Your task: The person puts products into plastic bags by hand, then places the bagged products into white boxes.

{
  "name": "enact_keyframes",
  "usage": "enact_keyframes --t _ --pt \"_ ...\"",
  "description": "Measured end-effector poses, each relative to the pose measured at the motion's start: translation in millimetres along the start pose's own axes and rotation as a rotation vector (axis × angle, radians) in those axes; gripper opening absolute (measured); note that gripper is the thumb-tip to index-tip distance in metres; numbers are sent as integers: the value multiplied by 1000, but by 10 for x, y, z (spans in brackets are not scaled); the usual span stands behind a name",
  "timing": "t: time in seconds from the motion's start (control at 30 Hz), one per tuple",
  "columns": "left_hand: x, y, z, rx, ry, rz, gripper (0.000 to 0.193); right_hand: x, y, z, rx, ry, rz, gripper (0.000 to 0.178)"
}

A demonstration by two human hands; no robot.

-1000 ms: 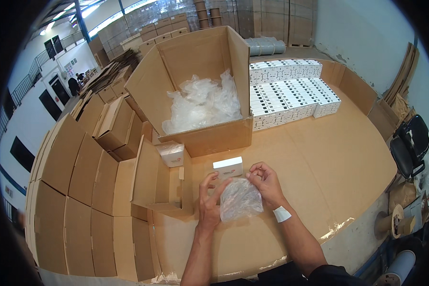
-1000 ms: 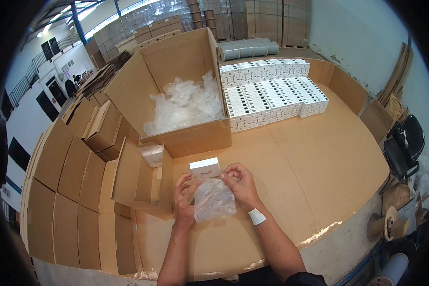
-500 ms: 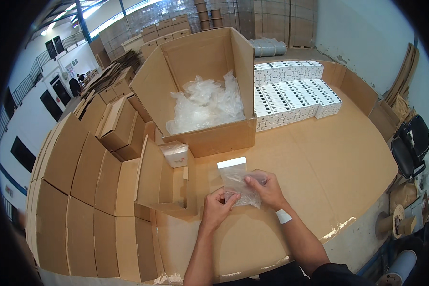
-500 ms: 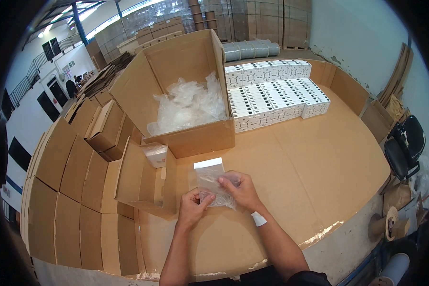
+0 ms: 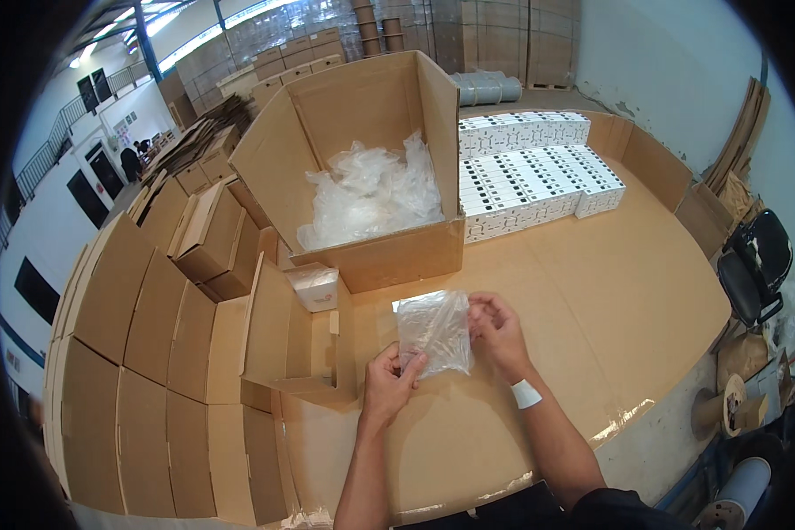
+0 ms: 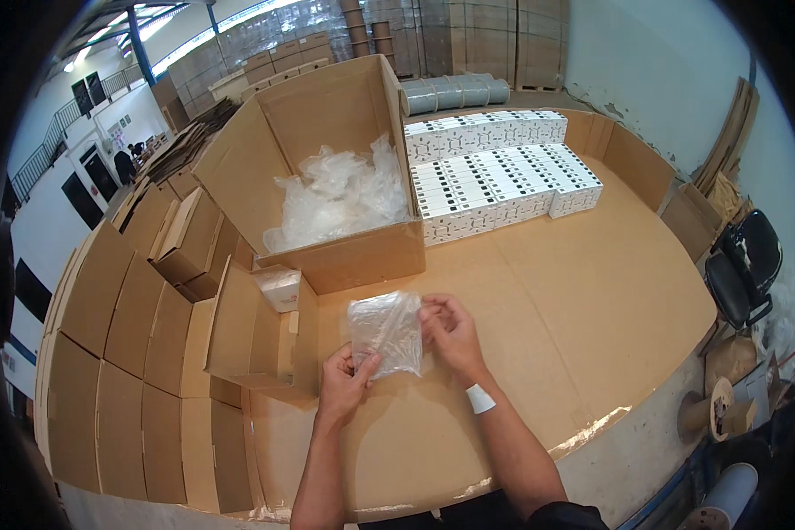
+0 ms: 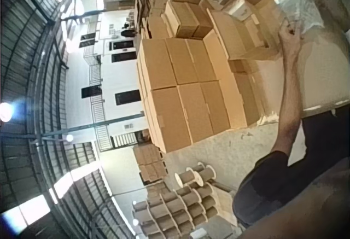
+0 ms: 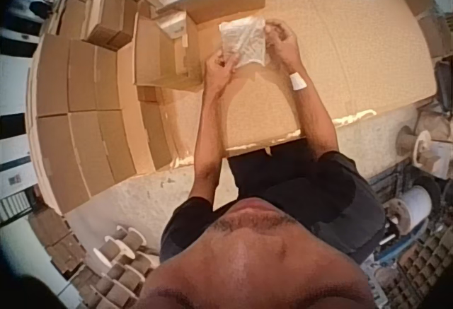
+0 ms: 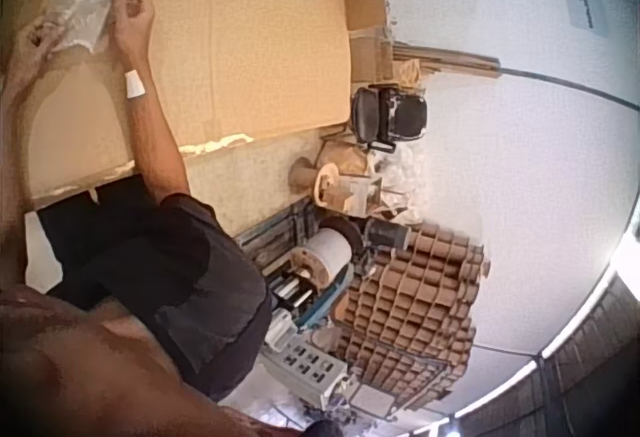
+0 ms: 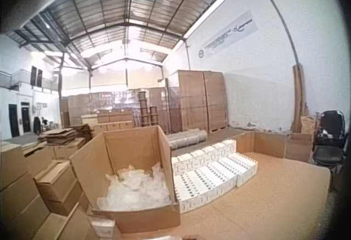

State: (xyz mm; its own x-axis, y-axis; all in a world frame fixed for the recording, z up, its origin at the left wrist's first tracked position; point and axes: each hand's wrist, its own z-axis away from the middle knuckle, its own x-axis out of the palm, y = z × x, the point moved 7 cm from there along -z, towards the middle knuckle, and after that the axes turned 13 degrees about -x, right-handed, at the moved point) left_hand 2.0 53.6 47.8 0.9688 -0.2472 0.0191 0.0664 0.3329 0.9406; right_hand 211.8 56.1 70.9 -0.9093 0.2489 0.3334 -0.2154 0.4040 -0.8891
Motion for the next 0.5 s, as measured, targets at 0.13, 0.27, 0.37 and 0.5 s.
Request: enact_keyframes --t 0.13,0.27,0.37,0.5 --pt "73 -30 -59 177 29 -42 17 157 200 176 -36 -100 236 16" --pt "-78 -120 -121 229 193 115 21 357 121 210 -184 -375 391 16" --pt "-123 -98 -91 240 328 125 28 342 132 221 -121 -333 265 15" --pt "-119 -52 -1 208 404 217 27 296 192 201 3 -275 125 14"
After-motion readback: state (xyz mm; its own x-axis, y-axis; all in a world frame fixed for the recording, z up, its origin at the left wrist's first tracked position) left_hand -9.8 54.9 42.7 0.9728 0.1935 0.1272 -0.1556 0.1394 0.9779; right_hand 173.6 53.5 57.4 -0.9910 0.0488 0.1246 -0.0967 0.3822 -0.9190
